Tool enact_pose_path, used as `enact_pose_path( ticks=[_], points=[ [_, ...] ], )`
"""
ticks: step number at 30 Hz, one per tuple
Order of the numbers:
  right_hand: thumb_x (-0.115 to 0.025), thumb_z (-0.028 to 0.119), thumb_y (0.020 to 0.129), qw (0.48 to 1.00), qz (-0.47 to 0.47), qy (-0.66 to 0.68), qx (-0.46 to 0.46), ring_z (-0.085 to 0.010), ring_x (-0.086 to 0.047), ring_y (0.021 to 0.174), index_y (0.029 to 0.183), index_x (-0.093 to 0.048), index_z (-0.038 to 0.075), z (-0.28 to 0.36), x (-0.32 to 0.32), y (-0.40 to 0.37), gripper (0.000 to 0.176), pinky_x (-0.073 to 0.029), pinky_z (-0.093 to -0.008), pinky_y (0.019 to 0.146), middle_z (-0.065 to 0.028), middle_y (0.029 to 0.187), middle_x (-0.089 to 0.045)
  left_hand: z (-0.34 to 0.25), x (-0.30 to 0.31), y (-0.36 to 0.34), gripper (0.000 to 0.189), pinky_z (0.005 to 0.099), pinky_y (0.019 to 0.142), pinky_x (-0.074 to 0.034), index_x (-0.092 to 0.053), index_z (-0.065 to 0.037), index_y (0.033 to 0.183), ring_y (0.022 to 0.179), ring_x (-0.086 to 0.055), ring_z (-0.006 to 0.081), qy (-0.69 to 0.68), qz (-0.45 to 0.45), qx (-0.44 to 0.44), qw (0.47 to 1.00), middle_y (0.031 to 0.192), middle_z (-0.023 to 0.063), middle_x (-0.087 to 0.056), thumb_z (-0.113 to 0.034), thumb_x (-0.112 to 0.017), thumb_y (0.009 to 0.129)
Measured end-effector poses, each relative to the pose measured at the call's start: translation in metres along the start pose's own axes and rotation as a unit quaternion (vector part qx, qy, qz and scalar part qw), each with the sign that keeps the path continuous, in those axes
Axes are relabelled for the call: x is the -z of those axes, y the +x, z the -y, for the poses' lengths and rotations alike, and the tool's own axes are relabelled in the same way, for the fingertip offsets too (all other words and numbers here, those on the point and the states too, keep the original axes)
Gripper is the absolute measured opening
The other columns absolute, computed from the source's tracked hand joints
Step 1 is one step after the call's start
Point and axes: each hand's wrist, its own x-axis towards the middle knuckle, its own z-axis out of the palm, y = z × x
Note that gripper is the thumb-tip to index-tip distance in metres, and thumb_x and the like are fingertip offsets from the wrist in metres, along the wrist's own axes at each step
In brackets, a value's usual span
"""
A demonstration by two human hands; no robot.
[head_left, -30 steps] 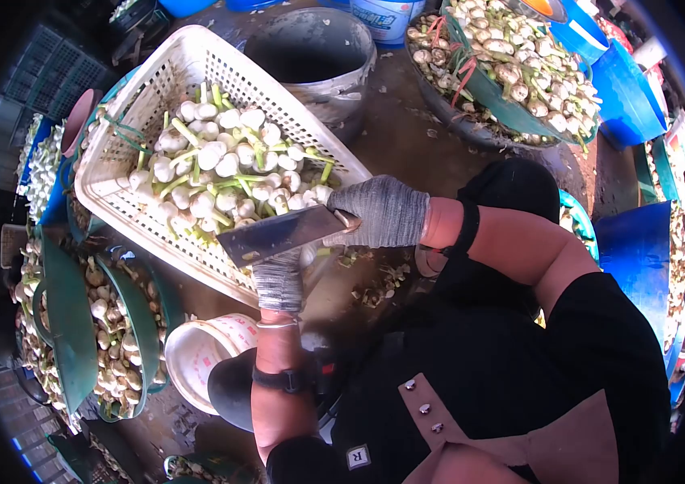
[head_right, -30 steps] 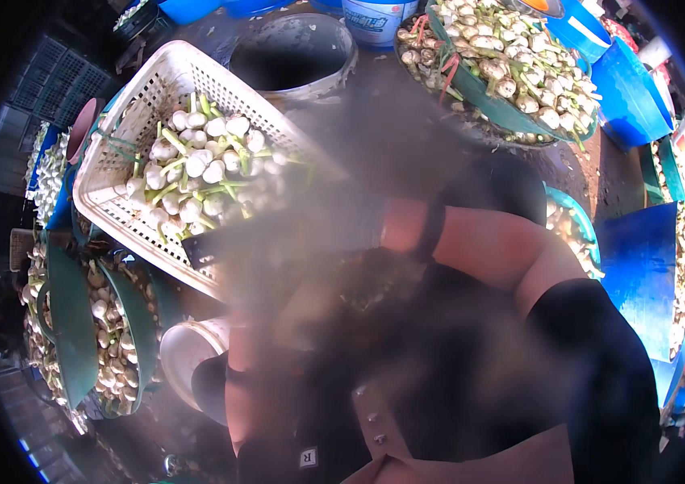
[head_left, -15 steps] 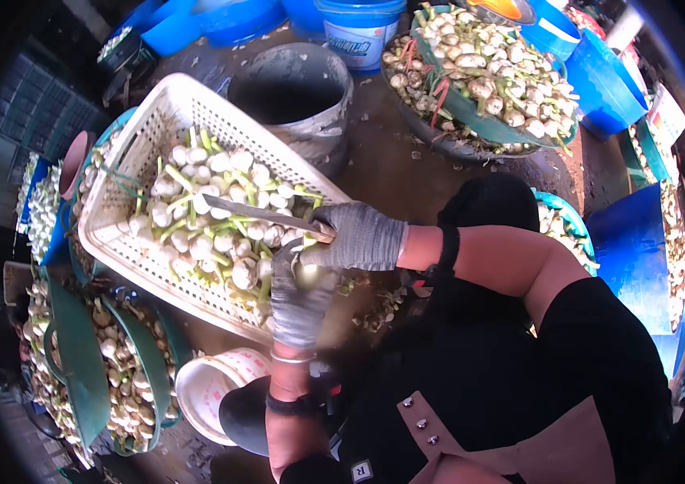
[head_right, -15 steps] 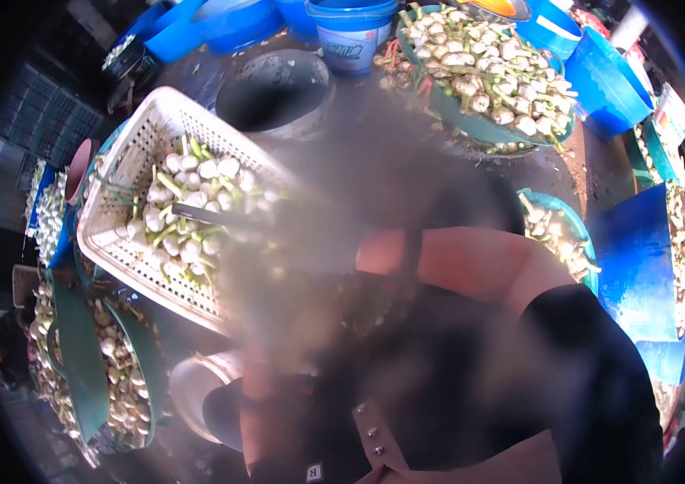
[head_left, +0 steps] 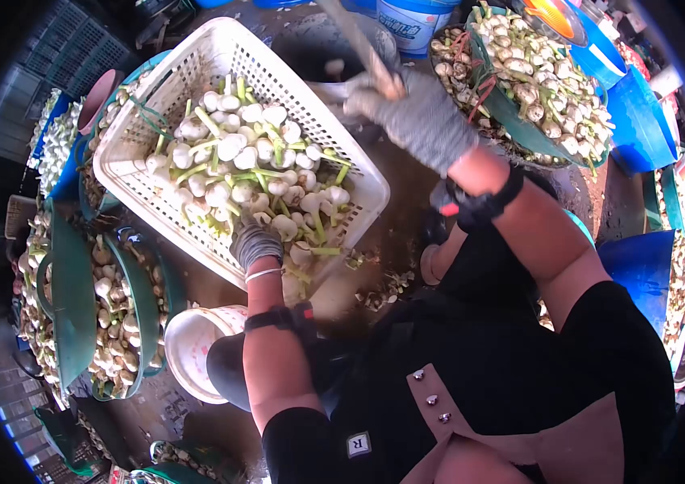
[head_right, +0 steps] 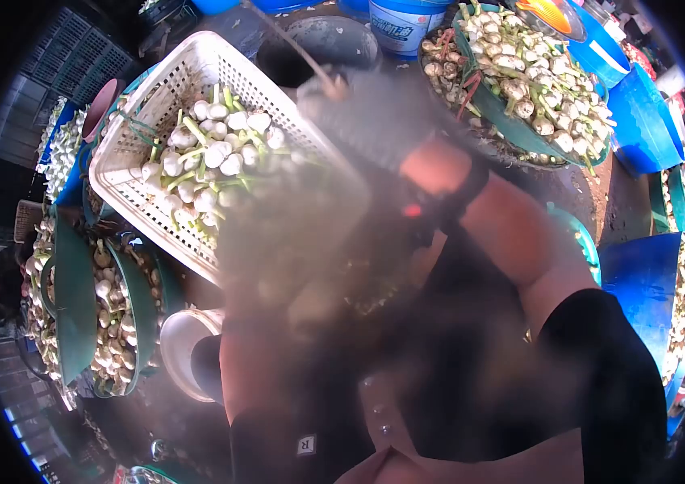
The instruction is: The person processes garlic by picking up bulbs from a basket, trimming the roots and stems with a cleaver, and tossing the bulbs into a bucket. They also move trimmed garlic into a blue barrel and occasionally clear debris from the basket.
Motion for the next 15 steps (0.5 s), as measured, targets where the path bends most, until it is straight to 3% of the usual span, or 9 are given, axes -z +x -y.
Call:
enact_pose_path(
  ticks=[1, 3, 5, 7, 8, 9, 10, 13, 15],
  points=[
    [-0.062, 0.033, 0.085, 0.994, 0.026, -0.073, 0.080, -0.0216, -0.063, 0.080, 0.107, -0.067, 0.010, -0.002, -0.007, -0.014, 0.033, -0.049, -0.0328, 0.075, -0.0092, 0.088, -0.068, -0.007, 0.007, -0.004, 0.066, 0.0415, 0.103, -0.038, -0.042, -0.009, 0.135, 0.120, -0.047, 0.0365, 0.046, 0.024, 0.018, 0.998, 0.128, 0.0195, -0.050, -0.027, -0.067, 0.077],
    [-0.070, 0.027, 0.084, 0.990, 0.027, 0.136, -0.005, -0.0085, -0.059, 0.071, 0.099, -0.068, 0.006, 0.003, -0.028, -0.036, 0.026, -0.050, -0.0252, 0.069, -0.0008, 0.079, -0.067, -0.003, 0.001, 0.004, 0.064, 0.0436, 0.100, -0.040, -0.043, -0.009, 0.133, 0.116, -0.049, 0.0381, 0.085, 0.017, 0.014, 0.996, 0.124, 0.0189, -0.053, -0.026, -0.067, 0.076],
    [-0.068, 0.028, 0.085, 0.989, 0.071, 0.132, -0.016, -0.0131, -0.061, 0.072, 0.091, -0.066, 0.006, -0.018, -0.052, -0.052, 0.024, -0.050, -0.0286, 0.074, -0.0034, 0.075, -0.064, 0.015, -0.016, 0.026, 0.066, 0.0466, 0.095, -0.043, -0.043, -0.007, 0.132, 0.111, -0.052, 0.0403, 0.054, 0.051, 0.022, 0.997, 0.121, 0.0220, -0.054, -0.025, -0.069, 0.075],
    [-0.069, 0.032, 0.083, 0.966, 0.102, 0.236, -0.009, -0.0181, -0.062, 0.070, 0.086, -0.062, 0.005, -0.019, -0.059, -0.061, 0.028, -0.049, -0.0310, 0.072, -0.0059, 0.072, -0.060, 0.017, -0.010, 0.010, 0.056, 0.0426, 0.088, -0.048, -0.046, -0.004, 0.125, 0.101, -0.059, 0.0330, -0.013, -0.050, -0.059, 0.997, 0.111, 0.0196, -0.059, -0.020, -0.069, 0.077],
    [-0.069, 0.032, 0.083, 0.967, 0.095, 0.238, -0.014, -0.0181, -0.062, 0.070, 0.086, -0.062, 0.005, -0.021, -0.064, -0.062, 0.028, -0.049, -0.0310, 0.072, -0.0059, 0.072, -0.060, 0.014, -0.007, 0.006, 0.051, 0.0387, 0.085, -0.049, -0.047, -0.002, 0.122, 0.096, -0.060, 0.0280, -0.271, -0.016, -0.067, 0.960, 0.107, 0.0164, -0.060, -0.017, -0.069, 0.078],
    [-0.069, 0.034, 0.083, 0.976, 0.063, 0.194, 0.078, -0.0210, -0.061, 0.069, 0.083, -0.060, 0.005, -0.022, -0.071, -0.062, 0.030, -0.049, -0.0323, 0.070, -0.0073, 0.071, -0.059, 0.010, 0.001, -0.001, 0.046, 0.0348, 0.083, -0.050, -0.048, -0.001, 0.118, 0.090, -0.061, 0.0230, -0.510, 0.023, -0.068, 0.857, 0.103, 0.0131, -0.060, -0.014, -0.069, 0.079],
    [-0.069, 0.037, 0.082, 0.974, 0.030, 0.147, 0.169, -0.0238, -0.060, 0.068, 0.079, -0.057, 0.006, -0.022, -0.075, -0.062, 0.034, -0.048, -0.0336, 0.069, -0.0088, 0.070, -0.058, -0.014, 0.042, -0.026, 0.043, 0.0276, 0.080, -0.049, -0.048, -0.001, 0.117, 0.085, -0.059, 0.0150, -0.538, 0.063, -0.045, 0.839, 0.098, 0.0058, -0.060, -0.010, -0.068, 0.080],
    [-0.067, 0.040, 0.083, 0.986, 0.043, 0.005, 0.159, -0.0263, -0.059, 0.066, 0.074, -0.053, 0.007, -0.016, -0.072, -0.057, 0.037, -0.048, -0.0348, 0.068, -0.0097, 0.068, -0.057, -0.009, 0.041, -0.043, 0.049, 0.0404, 0.091, -0.047, -0.047, -0.004, 0.123, 0.103, -0.057, 0.0209, -0.822, 0.198, -0.089, 0.527, 0.112, 0.0098, -0.057, -0.012, -0.066, 0.079],
    [-0.066, 0.043, 0.083, 0.987, 0.079, 0.080, 0.116, -0.0282, -0.059, 0.067, 0.074, -0.052, 0.008, -0.019, -0.077, -0.053, 0.038, -0.048, -0.0352, 0.067, -0.0092, 0.066, -0.056, -0.012, 0.042, -0.058, 0.058, 0.0541, 0.096, -0.042, -0.045, -0.007, 0.130, 0.111, -0.054, 0.0282, -0.858, 0.214, -0.038, 0.466, 0.122, 0.0118, -0.054, -0.033, -0.063, 0.082]
  ],
)
